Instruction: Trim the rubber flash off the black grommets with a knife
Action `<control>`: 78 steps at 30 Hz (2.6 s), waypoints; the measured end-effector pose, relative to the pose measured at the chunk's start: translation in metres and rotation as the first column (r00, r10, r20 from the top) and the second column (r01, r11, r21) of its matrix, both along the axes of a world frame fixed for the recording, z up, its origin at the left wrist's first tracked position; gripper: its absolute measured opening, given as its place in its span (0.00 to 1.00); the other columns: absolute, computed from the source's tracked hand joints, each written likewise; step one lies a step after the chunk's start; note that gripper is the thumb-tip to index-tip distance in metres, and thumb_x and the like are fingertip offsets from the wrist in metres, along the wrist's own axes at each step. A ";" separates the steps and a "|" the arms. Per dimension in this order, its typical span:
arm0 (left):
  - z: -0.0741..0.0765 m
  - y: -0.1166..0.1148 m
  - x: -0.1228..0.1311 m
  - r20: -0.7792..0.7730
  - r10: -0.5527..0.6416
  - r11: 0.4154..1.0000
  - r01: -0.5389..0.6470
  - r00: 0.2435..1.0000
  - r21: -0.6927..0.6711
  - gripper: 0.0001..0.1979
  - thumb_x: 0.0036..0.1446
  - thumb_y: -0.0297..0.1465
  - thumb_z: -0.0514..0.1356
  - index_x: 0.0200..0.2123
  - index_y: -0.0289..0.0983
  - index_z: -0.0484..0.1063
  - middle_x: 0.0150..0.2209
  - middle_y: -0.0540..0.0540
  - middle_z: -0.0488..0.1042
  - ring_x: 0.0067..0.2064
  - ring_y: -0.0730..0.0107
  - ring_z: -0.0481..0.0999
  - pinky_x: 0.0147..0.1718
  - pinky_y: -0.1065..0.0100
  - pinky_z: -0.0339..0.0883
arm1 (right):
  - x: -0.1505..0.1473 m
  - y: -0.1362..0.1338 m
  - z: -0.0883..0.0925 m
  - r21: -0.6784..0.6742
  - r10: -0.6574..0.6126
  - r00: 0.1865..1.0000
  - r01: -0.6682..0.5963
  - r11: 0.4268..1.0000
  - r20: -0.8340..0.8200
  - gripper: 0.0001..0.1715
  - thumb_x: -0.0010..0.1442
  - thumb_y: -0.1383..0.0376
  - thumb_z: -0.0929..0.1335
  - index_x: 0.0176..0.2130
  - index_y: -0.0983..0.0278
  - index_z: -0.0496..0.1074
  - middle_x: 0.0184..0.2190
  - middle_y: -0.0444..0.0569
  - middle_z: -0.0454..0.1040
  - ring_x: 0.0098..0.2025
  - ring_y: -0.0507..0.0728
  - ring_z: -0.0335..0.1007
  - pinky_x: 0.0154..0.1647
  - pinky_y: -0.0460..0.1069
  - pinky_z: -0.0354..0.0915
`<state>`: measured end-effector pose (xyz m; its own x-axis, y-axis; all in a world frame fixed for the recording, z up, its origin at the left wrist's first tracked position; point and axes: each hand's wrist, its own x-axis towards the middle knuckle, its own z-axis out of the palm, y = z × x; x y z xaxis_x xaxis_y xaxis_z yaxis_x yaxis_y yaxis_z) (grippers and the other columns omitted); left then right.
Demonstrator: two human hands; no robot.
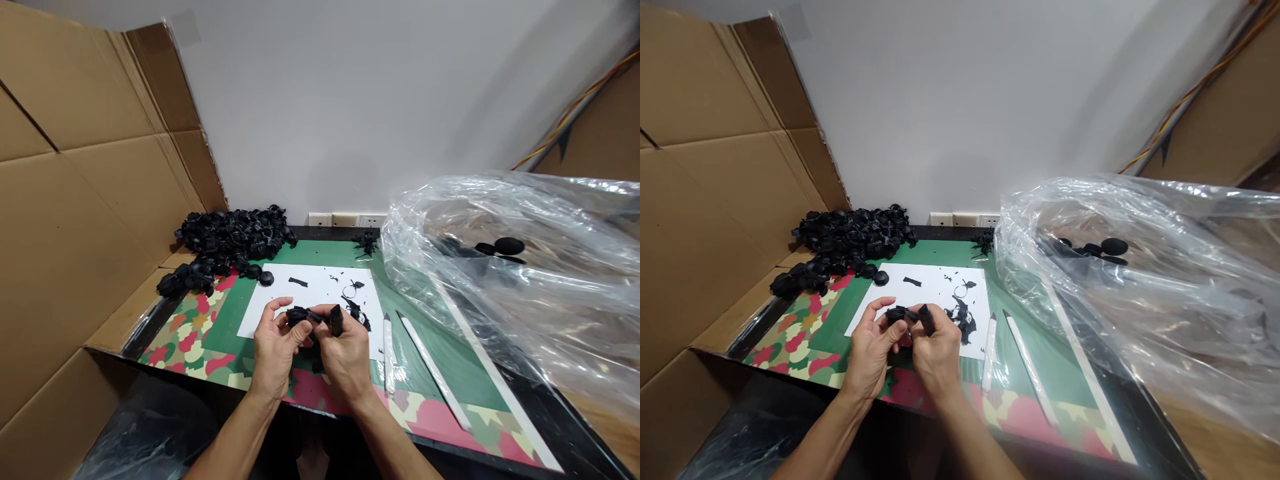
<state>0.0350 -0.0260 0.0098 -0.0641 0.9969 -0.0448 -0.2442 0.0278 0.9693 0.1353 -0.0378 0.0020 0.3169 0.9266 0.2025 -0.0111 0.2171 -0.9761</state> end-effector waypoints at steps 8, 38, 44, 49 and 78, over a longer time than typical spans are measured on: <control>-0.005 -0.003 -0.002 -0.125 0.107 0.971 -0.077 0.986 0.226 0.07 0.45 0.31 0.68 0.28 0.36 0.74 0.27 0.51 0.71 0.29 0.73 0.69 0.29 0.73 0.65 | 0.001 0.004 0.000 0.269 -0.175 0.832 0.032 0.963 0.527 0.05 0.52 0.70 0.60 0.32 0.61 0.62 0.23 0.46 0.69 0.23 0.56 0.67 0.23 0.48 0.62; 0.005 0.003 -0.014 0.274 -0.128 0.991 0.133 0.953 -0.002 0.25 0.36 0.45 0.72 0.30 0.35 0.66 0.29 0.48 0.76 0.21 0.77 0.70 0.19 0.76 0.58 | 0.044 0.017 0.008 0.027 0.009 0.944 -0.019 0.999 0.329 0.10 0.54 0.58 0.66 0.32 0.63 0.71 0.31 0.50 0.72 0.35 0.59 0.70 0.37 0.53 0.66; 0.000 0.003 -0.006 0.275 -0.130 0.989 0.145 0.953 -0.036 0.23 0.35 0.43 0.73 0.27 0.33 0.70 0.20 0.54 0.67 0.20 0.81 0.63 0.20 0.77 0.57 | 0.007 0.003 0.005 0.083 0.198 0.979 -0.201 0.976 0.042 0.05 0.52 0.63 0.68 0.32 0.62 0.71 0.29 0.45 0.71 0.24 0.52 0.68 0.26 0.48 0.66; -0.004 0.002 -0.005 0.156 -0.075 0.997 0.077 0.985 -0.003 0.20 0.36 0.41 0.73 0.25 0.33 0.73 0.20 0.52 0.70 0.21 0.80 0.63 0.20 0.76 0.56 | 0.008 0.006 -0.001 0.046 0.098 0.986 -0.105 0.993 0.134 0.09 0.55 0.62 0.66 0.25 0.62 0.68 0.21 0.42 0.68 0.23 0.53 0.65 0.25 0.47 0.61; 0.005 -0.001 -0.012 -0.078 -0.100 0.995 0.099 0.992 -0.017 0.18 0.32 0.23 0.72 0.32 0.35 0.76 0.27 0.49 0.76 0.29 0.72 0.73 0.31 0.73 0.68 | 0.060 0.008 -0.006 -0.007 0.012 0.946 -0.011 1.000 0.325 0.13 0.56 0.57 0.65 0.29 0.63 0.72 0.28 0.49 0.73 0.31 0.58 0.68 0.35 0.52 0.64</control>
<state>0.0230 -0.0269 0.0150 0.0318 0.9979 -0.0568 -0.1625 0.0612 0.9848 0.1948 -0.0297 -0.0036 0.2239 0.9310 0.2882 0.3044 0.2142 -0.9282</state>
